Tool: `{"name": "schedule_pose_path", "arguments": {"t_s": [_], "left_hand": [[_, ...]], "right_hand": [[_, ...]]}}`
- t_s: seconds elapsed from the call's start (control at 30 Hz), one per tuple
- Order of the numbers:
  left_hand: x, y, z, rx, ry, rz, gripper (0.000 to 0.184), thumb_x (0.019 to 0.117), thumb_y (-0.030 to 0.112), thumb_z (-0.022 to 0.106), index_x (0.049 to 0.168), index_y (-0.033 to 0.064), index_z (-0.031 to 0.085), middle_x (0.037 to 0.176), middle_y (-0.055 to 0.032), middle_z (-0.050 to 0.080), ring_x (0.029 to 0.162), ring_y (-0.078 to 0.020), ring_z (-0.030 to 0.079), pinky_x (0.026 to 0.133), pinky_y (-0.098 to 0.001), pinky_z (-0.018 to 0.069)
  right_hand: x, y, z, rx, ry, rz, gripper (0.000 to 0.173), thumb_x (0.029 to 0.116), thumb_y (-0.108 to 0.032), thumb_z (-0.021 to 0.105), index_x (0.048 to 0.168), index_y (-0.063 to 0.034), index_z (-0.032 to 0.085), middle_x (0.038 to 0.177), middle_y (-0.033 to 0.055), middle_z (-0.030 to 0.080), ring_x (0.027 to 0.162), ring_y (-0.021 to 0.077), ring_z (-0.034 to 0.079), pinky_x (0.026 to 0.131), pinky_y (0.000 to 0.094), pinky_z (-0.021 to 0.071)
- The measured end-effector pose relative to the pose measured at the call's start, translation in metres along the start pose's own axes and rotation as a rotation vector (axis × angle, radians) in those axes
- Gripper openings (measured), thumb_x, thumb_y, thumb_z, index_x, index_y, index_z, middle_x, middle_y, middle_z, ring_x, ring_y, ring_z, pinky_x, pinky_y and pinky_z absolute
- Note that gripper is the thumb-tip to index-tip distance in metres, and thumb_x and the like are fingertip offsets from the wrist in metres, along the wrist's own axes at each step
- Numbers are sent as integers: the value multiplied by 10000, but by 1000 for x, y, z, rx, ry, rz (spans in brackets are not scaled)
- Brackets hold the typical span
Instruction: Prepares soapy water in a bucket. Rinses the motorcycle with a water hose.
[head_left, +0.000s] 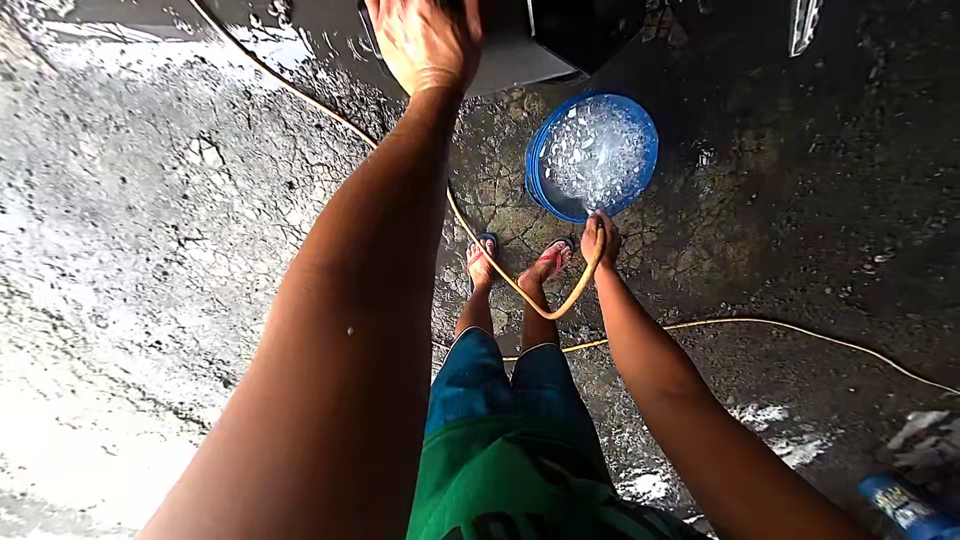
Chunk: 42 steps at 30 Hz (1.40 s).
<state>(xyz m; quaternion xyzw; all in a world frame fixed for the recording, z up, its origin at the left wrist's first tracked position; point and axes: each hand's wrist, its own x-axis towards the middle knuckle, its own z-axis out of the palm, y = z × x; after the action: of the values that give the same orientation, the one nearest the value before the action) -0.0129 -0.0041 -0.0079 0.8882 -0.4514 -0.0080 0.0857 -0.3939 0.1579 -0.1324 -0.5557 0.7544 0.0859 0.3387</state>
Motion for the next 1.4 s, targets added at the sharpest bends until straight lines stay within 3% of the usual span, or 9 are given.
{"name": "schedule_pose_path", "arguments": {"t_s": [0.2,0.37,0.53,0.67,0.77,0.87,1.03,1.2,1.4], "left_hand": [[1,1,-2,6,-68,-20,489,894,549,496,923,139,762,985,-92,766,1060,-301,707,1014,-538,445],[1,-2,4,21,5,-5,478,909,548,479,924,164,763,993,-56,766,1079,-266,697,1028,-504,442],[2,-6,7,-11,65,51,384,941,474,472,1009,264,786,1065,1,758,1157,-239,657,1085,-476,396],[2,-7,9,-23,104,70,358,943,444,479,1008,278,790,1054,6,755,1137,-237,656,1047,-463,407],[1,-5,9,-14,85,58,371,942,458,473,1009,268,785,1071,-6,750,1158,-243,649,1071,-471,396],[2,-7,9,-21,96,68,367,945,451,469,1042,290,784,1116,3,744,1178,-235,640,1067,-458,400],[1,-8,7,-53,98,86,349,953,429,471,1057,300,779,1197,22,731,1212,-212,631,1094,-446,396],[1,-9,8,-53,115,87,357,953,430,469,1048,283,781,1187,13,732,1205,-224,631,1075,-449,400],[2,-10,8,-44,99,82,356,958,445,464,1076,317,774,1244,54,715,1233,-188,616,1088,-438,392]], "right_hand": [[24,-30,-32,214,311,-91,487,1096,-304,347,1427,-37,585,1364,157,658,1303,272,603,1126,461,430],[14,-81,-22,260,-7,-412,437,1083,-270,407,1404,-41,595,1256,163,698,1175,243,670,1055,450,510],[6,-27,-8,122,-133,-168,453,1086,-350,402,1346,-68,643,1302,201,665,1247,366,611,1047,600,459],[19,-7,-36,157,166,37,473,1102,-336,362,1290,-27,666,1275,219,673,1241,364,610,1051,568,449],[26,-43,-52,248,279,-150,462,1097,-280,369,1418,-27,584,1311,175,679,1253,266,634,1101,446,464],[19,-79,-42,230,115,-387,451,1085,-264,377,1439,-58,567,1214,160,711,1137,257,684,1008,478,530],[-2,-44,-11,93,-131,-194,438,1081,-332,404,1377,-105,634,1203,191,714,1135,363,676,962,597,510],[10,2,-35,149,185,11,474,1102,-318,351,1336,-23,640,1277,221,677,1231,375,624,1042,582,464],[22,-67,-42,181,139,-333,452,1084,-262,358,1440,-75,566,1242,150,708,1155,272,680,1010,505,523]]}}
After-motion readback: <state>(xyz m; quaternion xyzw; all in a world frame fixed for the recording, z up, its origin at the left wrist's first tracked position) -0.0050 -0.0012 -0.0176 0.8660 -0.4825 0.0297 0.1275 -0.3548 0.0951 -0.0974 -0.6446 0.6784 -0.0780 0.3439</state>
